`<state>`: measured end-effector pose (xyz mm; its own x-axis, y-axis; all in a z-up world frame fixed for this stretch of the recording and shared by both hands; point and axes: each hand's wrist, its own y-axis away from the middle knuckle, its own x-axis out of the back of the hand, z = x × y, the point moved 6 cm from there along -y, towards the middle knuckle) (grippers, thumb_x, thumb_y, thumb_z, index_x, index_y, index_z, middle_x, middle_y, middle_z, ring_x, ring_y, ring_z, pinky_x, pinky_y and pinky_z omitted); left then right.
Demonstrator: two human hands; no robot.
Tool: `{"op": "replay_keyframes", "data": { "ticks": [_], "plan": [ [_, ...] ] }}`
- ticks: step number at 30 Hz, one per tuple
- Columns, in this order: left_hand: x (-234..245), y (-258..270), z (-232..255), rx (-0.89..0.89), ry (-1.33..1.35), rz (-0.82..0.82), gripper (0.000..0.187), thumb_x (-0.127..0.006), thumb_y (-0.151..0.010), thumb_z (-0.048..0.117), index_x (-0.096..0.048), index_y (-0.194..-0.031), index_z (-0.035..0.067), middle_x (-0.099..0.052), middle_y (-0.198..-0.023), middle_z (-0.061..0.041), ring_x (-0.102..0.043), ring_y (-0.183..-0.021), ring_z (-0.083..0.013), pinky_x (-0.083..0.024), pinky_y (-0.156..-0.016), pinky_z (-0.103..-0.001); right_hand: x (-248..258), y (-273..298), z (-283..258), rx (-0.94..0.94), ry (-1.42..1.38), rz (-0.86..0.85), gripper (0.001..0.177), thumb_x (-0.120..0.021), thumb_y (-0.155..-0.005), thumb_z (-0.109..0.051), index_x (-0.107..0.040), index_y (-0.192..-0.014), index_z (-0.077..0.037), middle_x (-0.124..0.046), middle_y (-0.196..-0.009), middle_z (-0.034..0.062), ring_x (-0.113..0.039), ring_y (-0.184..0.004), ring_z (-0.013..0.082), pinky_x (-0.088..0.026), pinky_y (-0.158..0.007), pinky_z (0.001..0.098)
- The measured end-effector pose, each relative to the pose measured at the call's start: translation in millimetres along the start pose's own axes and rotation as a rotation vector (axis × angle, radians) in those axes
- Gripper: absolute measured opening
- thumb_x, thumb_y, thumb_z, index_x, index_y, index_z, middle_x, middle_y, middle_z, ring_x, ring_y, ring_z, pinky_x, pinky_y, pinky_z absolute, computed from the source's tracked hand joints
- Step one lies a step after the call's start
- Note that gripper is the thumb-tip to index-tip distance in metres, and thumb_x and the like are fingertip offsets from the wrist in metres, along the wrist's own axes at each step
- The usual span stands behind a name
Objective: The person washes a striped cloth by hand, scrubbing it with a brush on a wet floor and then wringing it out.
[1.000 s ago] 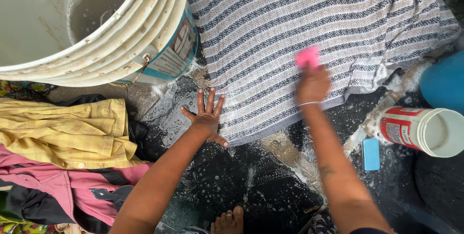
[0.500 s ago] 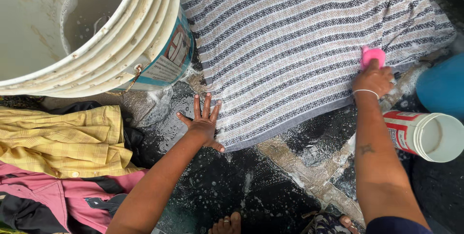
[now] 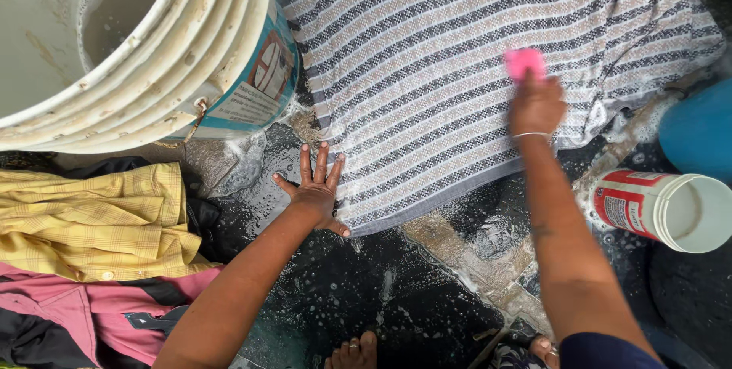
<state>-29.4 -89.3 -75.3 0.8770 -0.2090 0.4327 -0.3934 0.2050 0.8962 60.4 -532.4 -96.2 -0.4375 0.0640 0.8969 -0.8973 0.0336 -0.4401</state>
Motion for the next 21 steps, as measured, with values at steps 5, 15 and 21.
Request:
{"op": "replay_keyframes", "data": {
  "ticks": [5, 15, 21],
  "plan": [
    [3, 0, 1, -0.013, -0.001, -0.001, 0.165, -0.088, -0.051, 0.076, 0.025, -0.161, 0.026, 0.044, -0.161, -0.012, 0.044, -0.142, -0.0477, -0.002, -0.098, -0.094, 4, 18, 77, -0.498, 0.173, -0.437, 0.026, -0.050, -0.106, -0.030, -0.059, -0.121, -0.011, -0.060, -0.118, 0.0330, -0.063, -0.095, 0.0482, -0.050, -0.072, 0.0580],
    [2, 3, 0, -0.010, -0.005, 0.033, 0.166, -0.089, -0.049, 0.075, 0.023, -0.160, 0.024, 0.044, -0.163, -0.012, 0.042, -0.144, -0.0464, -0.005, -0.098, -0.093, 49, 74, -232, 0.057, -0.302, -0.568, 0.032, -0.056, -0.103, -0.022, -0.063, -0.134, -0.018, -0.062, -0.089, 0.0161, -0.061, -0.084, 0.0334, -0.048, -0.064, 0.0500],
    [3, 0, 1, 0.005, -0.010, -0.009, 0.166, -0.089, -0.051, 0.075, 0.027, -0.160, 0.027, 0.046, -0.161, -0.012, 0.044, -0.143, -0.0466, -0.005, -0.099, -0.093, 63, 52, 46, -0.263, 0.206, -0.203, 0.027, -0.065, -0.097, -0.026, -0.064, -0.124, -0.022, -0.060, -0.099, 0.0219, -0.063, -0.083, 0.0408, -0.049, -0.062, 0.0509]
  ]
}}
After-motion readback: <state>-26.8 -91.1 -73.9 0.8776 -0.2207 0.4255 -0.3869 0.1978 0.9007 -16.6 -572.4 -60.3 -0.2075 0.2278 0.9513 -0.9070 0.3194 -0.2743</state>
